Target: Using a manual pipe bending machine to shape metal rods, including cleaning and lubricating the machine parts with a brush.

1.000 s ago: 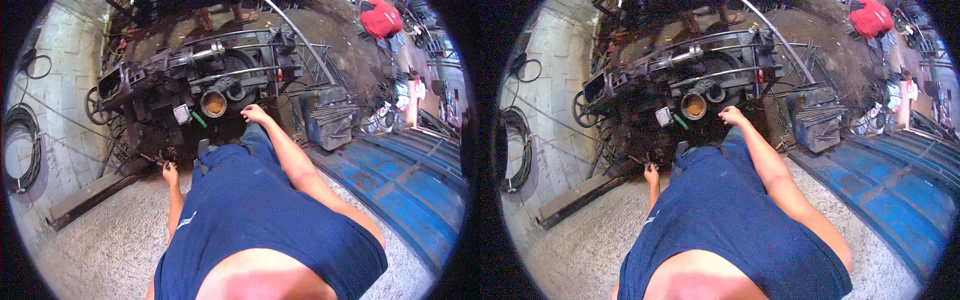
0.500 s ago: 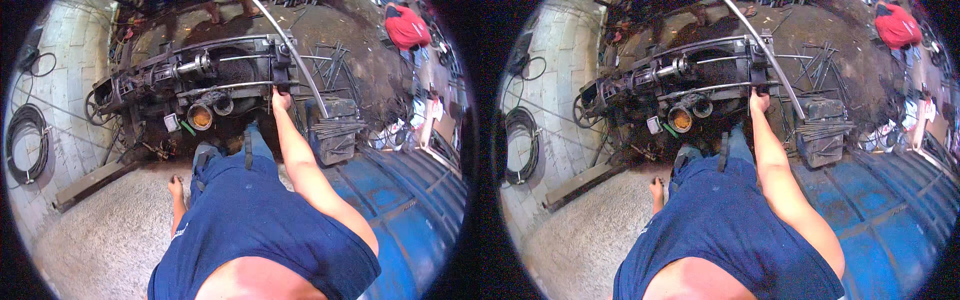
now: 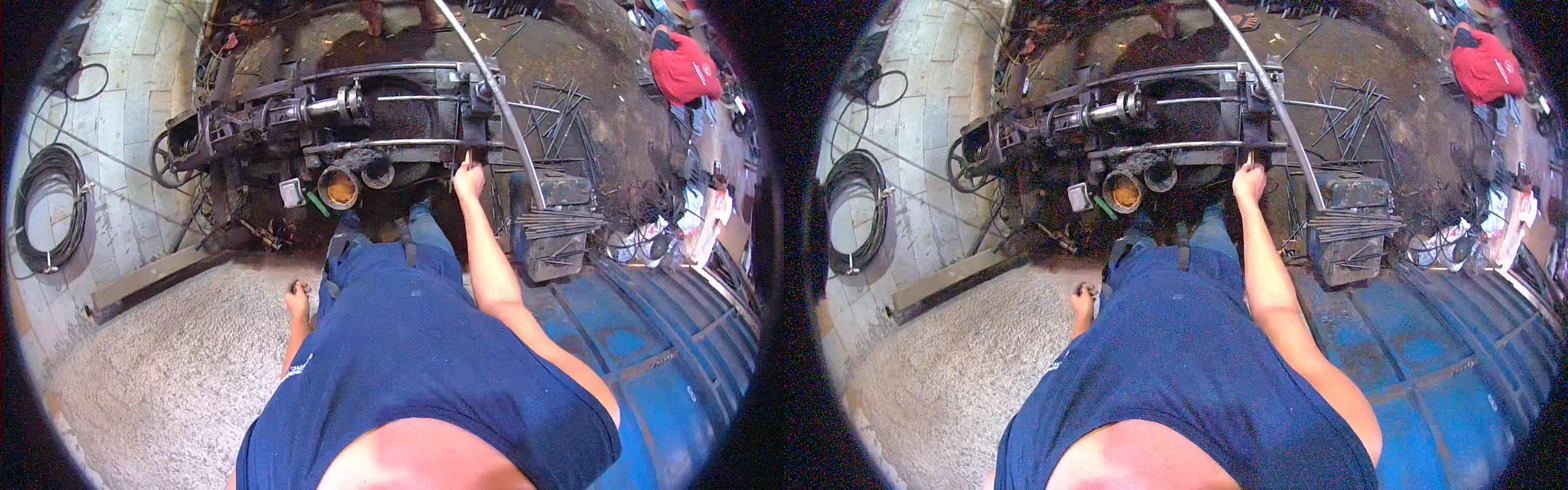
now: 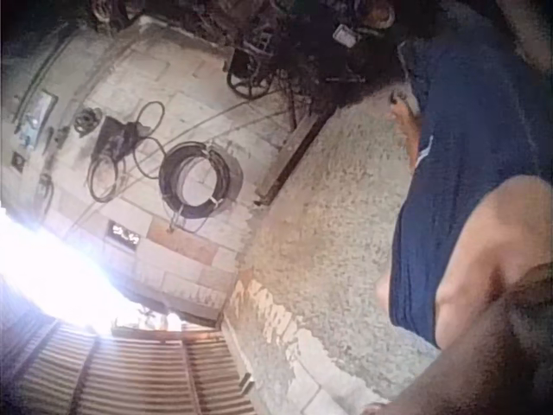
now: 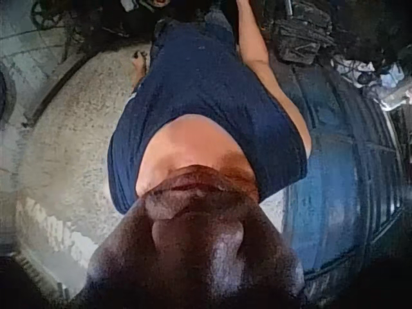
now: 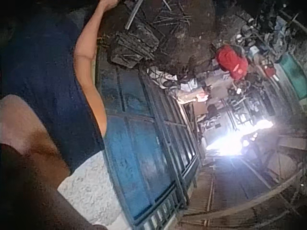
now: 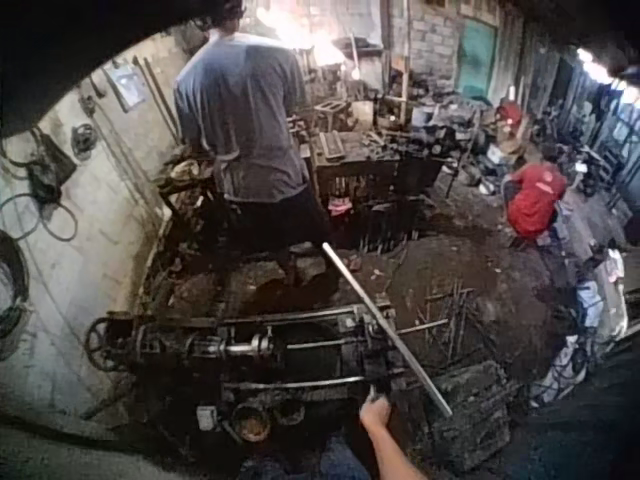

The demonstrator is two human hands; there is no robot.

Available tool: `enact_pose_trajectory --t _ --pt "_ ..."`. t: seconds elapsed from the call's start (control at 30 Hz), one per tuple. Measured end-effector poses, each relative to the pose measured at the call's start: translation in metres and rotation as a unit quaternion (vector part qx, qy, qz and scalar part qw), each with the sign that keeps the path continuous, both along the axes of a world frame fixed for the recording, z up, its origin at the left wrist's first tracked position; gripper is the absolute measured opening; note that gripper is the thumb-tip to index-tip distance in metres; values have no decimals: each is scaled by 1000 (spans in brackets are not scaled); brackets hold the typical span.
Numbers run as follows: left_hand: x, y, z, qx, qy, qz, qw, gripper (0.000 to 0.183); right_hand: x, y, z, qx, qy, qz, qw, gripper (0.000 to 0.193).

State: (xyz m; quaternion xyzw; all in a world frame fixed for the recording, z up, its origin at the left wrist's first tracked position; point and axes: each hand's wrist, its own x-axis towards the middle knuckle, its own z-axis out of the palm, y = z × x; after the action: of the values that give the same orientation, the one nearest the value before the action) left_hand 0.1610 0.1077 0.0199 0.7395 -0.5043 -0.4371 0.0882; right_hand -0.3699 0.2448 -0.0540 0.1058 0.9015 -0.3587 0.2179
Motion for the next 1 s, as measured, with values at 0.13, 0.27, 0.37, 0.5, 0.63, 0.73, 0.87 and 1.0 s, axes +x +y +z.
enact_pose_trajectory --t 0.13,0.27,0.37,0.5,0.63,0.73,0.87,1.0 --pt "6 -1 -9 85 -131 8 988 24 37 29 40 -29 -113 -17 993 31" --pt "12 -34 -23 51 -17 32 998 24 79 31 85 -135 -183 -6 974 27" --pt "12 -74 -33 26 56 32 998 23 99 -19 108 -145 -24 151 977 27" --pt "1 -109 -33 -14 122 21 992 27 77 -112 133 -116 39 236 964 28" --pt "6 -111 -24 -36 122 11 992 26 54 -164 135 -39 104 265 958 31" --pt "27 -88 -24 -36 69 11 997 27 64 -156 122 11 60 287 956 33" --pt "60 -35 -37 35 58 101 993 25 78 -136 107 24 25 280 959 33" --pt "69 3 -35 86 20 95 992 23 69 -138 120 35 -1 267 963 34"
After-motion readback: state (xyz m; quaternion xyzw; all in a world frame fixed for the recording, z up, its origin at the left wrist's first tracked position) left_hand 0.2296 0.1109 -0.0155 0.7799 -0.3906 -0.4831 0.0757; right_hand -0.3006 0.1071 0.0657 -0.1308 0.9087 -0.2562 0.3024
